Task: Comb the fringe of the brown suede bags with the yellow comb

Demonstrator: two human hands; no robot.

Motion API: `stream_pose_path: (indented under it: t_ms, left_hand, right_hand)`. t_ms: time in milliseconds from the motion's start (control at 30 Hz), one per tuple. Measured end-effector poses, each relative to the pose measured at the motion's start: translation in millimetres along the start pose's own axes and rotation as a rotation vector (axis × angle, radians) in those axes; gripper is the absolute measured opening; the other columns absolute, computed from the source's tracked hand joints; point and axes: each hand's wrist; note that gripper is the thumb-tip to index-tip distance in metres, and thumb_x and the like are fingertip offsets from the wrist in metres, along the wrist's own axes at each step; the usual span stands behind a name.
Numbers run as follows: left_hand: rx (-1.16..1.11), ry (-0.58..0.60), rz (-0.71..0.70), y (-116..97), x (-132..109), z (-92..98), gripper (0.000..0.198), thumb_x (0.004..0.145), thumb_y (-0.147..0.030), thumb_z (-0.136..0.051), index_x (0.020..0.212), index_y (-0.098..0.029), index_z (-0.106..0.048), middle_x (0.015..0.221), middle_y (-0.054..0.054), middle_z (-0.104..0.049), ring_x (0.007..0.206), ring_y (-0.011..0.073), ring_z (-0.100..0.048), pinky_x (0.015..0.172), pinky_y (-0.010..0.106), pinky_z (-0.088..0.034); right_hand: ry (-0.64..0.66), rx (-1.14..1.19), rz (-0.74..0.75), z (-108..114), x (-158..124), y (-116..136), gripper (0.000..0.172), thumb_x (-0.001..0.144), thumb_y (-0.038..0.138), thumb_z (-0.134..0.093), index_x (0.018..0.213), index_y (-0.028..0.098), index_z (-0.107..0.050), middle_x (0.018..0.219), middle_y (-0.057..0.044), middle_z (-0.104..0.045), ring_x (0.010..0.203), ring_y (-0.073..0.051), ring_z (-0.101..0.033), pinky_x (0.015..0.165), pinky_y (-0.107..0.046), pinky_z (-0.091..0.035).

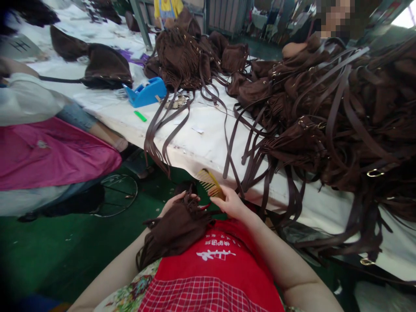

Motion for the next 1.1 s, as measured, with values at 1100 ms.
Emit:
stream_pose_path:
  t_ms: [1100]
  left_hand:
    - [0.016, 0.178, 0.128, 4, 16, 23.3, 0.038, 0.09, -0.037, -0.05, 0.113, -0.009, -0.062, 0.106, 0.012, -0.069, 0.101, 0.0237, -0.062, 0.097, 0.037, -0.037]
  right_hand:
    - [0.261, -0.272, 0.341, -17, -24, 34, 0.024, 0.069, 0.011, -0.057, 0.092, 0.017, -0.059, 0.093, -0.005, -0.06, 0.086, -0.018, -0.057, 0.079, -0.029, -0.047]
Point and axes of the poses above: each hand's wrist, its own x-axis towards the middle knuckle, its own z-axis out of the back of the hand, y = z × x
